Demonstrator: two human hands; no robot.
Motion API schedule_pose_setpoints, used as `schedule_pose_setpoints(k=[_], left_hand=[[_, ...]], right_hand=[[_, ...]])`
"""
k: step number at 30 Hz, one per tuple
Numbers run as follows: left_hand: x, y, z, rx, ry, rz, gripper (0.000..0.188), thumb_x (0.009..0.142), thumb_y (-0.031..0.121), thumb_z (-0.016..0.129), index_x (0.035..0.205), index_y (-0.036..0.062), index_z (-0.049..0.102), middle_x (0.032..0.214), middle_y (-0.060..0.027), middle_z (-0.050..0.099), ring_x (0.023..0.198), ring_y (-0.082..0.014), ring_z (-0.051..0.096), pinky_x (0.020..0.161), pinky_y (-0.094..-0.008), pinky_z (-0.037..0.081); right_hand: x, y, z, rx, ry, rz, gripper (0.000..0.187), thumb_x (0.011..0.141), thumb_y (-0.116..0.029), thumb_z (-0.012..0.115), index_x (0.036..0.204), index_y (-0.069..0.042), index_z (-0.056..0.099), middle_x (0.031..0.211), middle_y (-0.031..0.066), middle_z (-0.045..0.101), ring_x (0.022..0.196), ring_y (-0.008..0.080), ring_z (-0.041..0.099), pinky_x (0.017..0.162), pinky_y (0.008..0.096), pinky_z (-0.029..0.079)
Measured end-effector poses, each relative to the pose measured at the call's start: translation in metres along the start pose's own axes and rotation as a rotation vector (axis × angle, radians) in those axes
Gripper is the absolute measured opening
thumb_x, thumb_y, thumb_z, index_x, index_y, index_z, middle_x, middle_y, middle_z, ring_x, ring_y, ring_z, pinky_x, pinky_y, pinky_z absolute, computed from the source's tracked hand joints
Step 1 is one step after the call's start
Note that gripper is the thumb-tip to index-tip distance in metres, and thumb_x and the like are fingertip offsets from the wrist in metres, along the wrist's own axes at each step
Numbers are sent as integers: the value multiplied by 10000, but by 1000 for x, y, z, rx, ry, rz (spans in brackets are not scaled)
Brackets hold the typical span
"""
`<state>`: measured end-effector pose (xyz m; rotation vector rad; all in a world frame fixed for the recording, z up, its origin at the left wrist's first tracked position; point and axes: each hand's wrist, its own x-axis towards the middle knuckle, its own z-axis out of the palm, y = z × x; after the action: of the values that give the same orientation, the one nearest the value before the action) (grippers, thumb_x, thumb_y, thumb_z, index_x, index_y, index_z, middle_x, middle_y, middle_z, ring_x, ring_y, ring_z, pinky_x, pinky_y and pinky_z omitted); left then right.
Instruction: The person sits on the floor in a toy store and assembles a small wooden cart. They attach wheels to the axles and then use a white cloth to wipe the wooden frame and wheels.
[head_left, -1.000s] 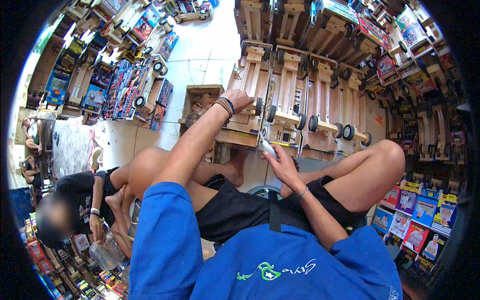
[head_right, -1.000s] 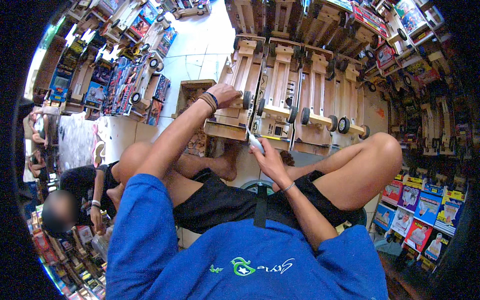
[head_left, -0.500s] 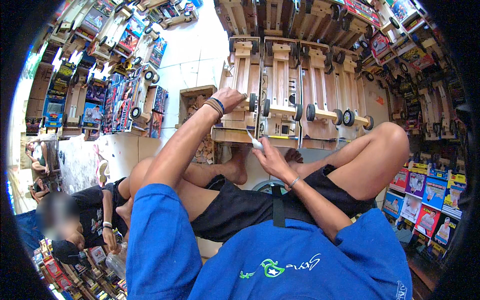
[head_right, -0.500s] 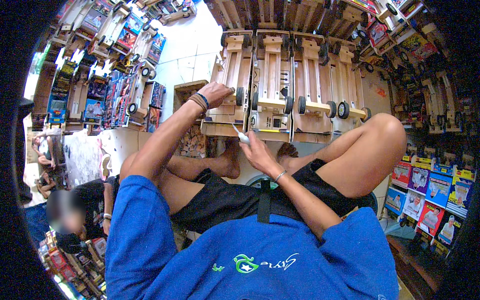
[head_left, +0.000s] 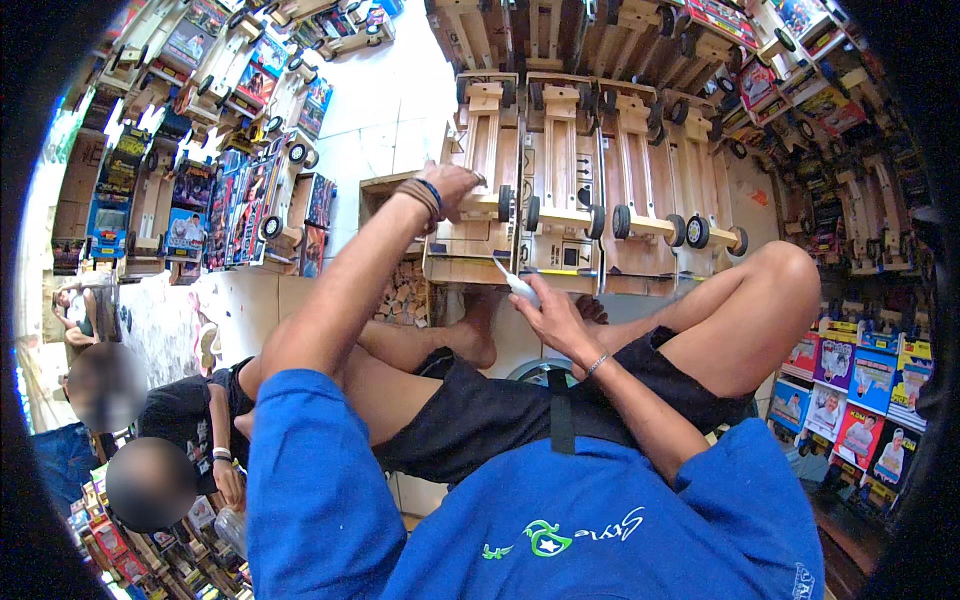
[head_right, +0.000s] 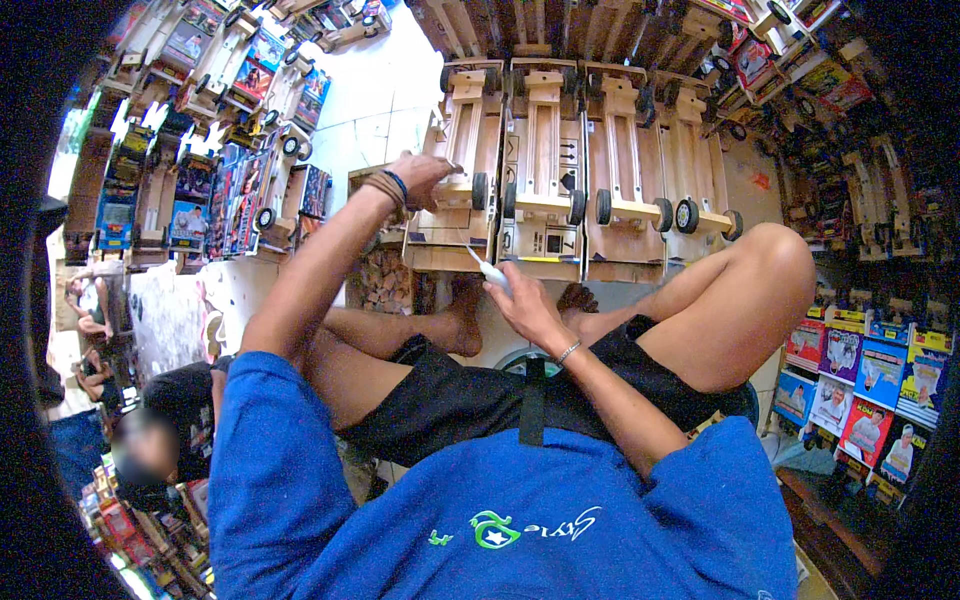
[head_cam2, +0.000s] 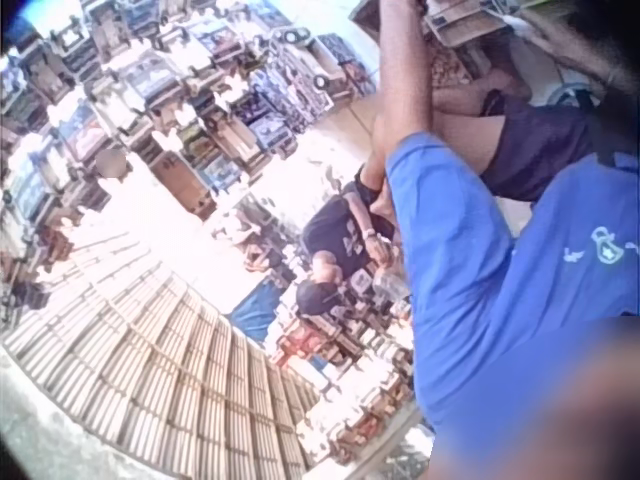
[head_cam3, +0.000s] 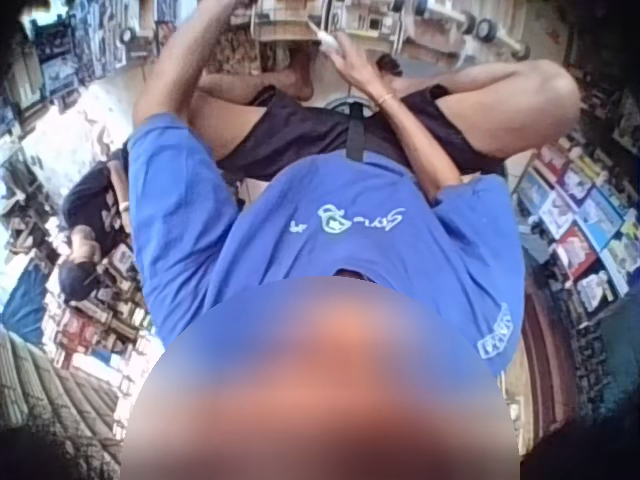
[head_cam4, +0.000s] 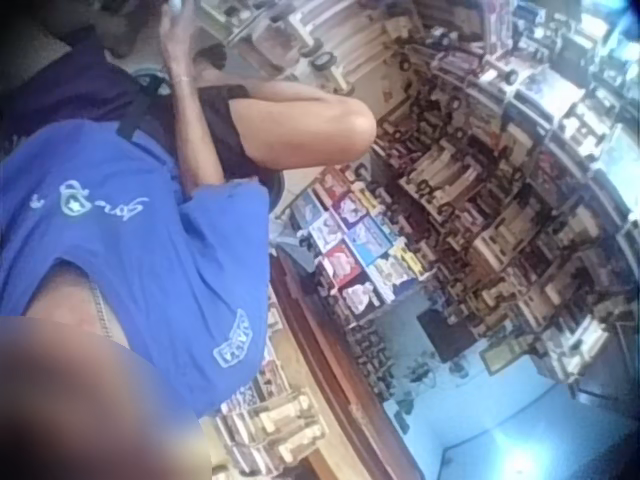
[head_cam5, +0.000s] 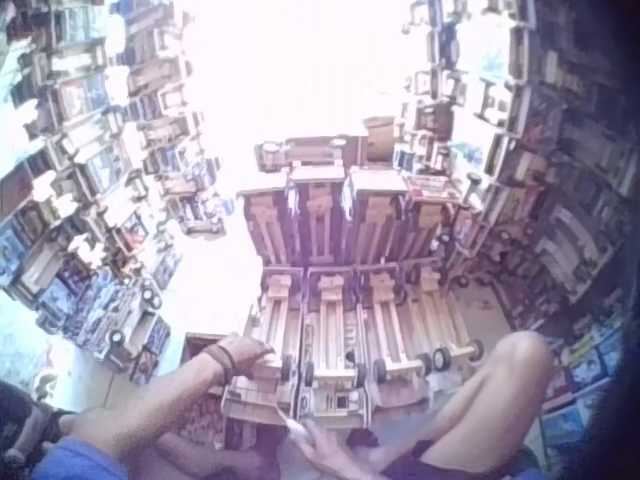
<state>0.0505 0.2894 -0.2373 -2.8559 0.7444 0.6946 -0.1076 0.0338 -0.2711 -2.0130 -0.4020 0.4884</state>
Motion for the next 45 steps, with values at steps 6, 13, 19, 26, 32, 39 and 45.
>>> schedule_pose_setpoints(k=[6,13,19,26,32,39,45], left_hand=[[-29,-35,-43,17,-57,57,667,754,472,740,1260,74,565,1089,-185,670,1051,-352,625,931,-426,493],[-55,-51,-60,25,-68,-29,600,803,476,693,1219,55,596,1051,-209,678,999,-369,645,873,-439,506],[-45,-64,-67,-227,-68,-92,735,796,575,671,1255,9,575,1102,-211,678,994,-338,663,878,-408,517],[-39,-80,-65,-301,-171,-256,744,778,572,693,1257,15,578,1242,-192,620,1152,-321,586,992,-394,452],[-33,-90,-54,-423,-222,-328,752,763,563,715,1266,23,573,1296,-188,583,1201,-325,548,1030,-402,425],[-31,-95,-48,-405,-214,-314,762,756,567,720,1271,26,572,1287,-196,587,1189,-334,555,1011,-415,440],[-31,-101,-37,-535,-220,-323,797,708,558,772,1278,48,549,1258,-200,594,1138,-338,576,964,-429,468]], right_hand=[[11,-15,-13,-275,70,-137,316,934,-300,593,1111,-52,510,798,246,644,742,439,632,625,509,488],[50,-34,-18,-428,176,-254,284,922,-286,614,1052,-39,561,784,227,649,722,398,649,607,472,507],[70,-38,-7,-406,237,-303,278,912,-295,631,1006,-38,581,762,211,652,708,386,652,609,457,509],[89,-35,4,-367,284,-348,262,904,-306,646,918,-54,578,774,187,654,698,362,656,584,446,507],[92,-33,9,-339,299,-364,254,926,-266,627,936,-18,574,769,207,634,703,374,644,602,447,488],[100,-25,14,-391,297,-373,247,934,-265,613,927,-27,547,756,205,622,688,383,637,585,453,488],[102,-23,16,-383,286,-386,243,933,-267,609,898,-40,528,743,196,617,674,381,636,568,458,491]])
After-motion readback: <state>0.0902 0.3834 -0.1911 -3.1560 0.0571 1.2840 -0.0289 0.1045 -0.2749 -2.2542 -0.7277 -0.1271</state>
